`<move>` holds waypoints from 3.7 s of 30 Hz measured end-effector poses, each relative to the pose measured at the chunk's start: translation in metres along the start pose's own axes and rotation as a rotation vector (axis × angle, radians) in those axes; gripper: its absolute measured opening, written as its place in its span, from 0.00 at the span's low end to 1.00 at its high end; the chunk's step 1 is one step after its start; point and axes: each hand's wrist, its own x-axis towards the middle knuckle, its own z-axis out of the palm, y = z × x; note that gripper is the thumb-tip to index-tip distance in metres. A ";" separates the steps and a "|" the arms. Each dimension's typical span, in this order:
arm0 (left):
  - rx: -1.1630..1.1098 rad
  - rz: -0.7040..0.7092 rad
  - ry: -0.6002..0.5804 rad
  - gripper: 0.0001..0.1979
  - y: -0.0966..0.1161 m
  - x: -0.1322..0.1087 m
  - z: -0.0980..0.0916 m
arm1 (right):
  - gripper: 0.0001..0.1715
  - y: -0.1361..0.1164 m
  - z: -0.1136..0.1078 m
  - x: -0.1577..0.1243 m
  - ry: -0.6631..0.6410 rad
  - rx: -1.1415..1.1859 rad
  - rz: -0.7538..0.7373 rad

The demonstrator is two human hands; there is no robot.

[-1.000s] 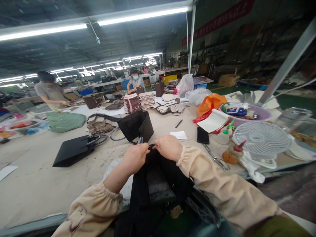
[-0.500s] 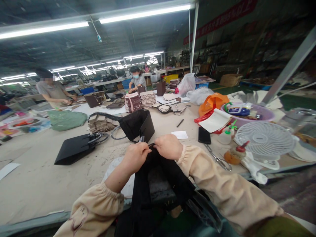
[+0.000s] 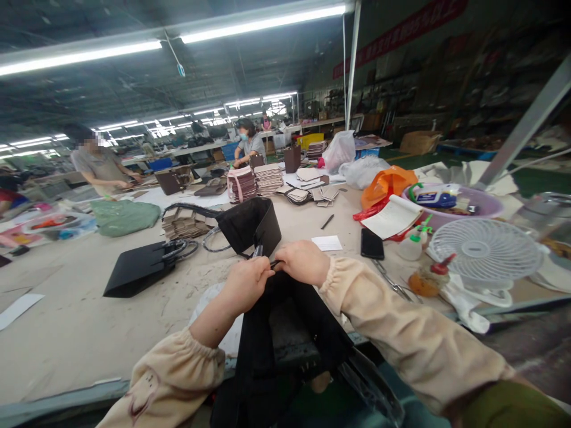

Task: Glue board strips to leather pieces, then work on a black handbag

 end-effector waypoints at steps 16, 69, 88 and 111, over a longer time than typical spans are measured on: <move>-0.109 -0.032 0.005 0.08 0.000 0.000 -0.003 | 0.13 0.002 -0.001 0.004 0.009 0.004 -0.098; -0.167 0.135 0.106 0.08 -0.008 -0.005 0.006 | 0.11 0.009 0.000 0.001 0.027 0.031 -0.090; -0.294 0.031 0.018 0.09 -0.010 0.003 0.003 | 0.15 0.012 0.002 0.007 0.085 0.120 -0.123; -0.768 -0.156 0.116 0.10 -0.004 -0.001 0.013 | 0.07 0.023 0.009 0.011 0.208 0.173 -0.382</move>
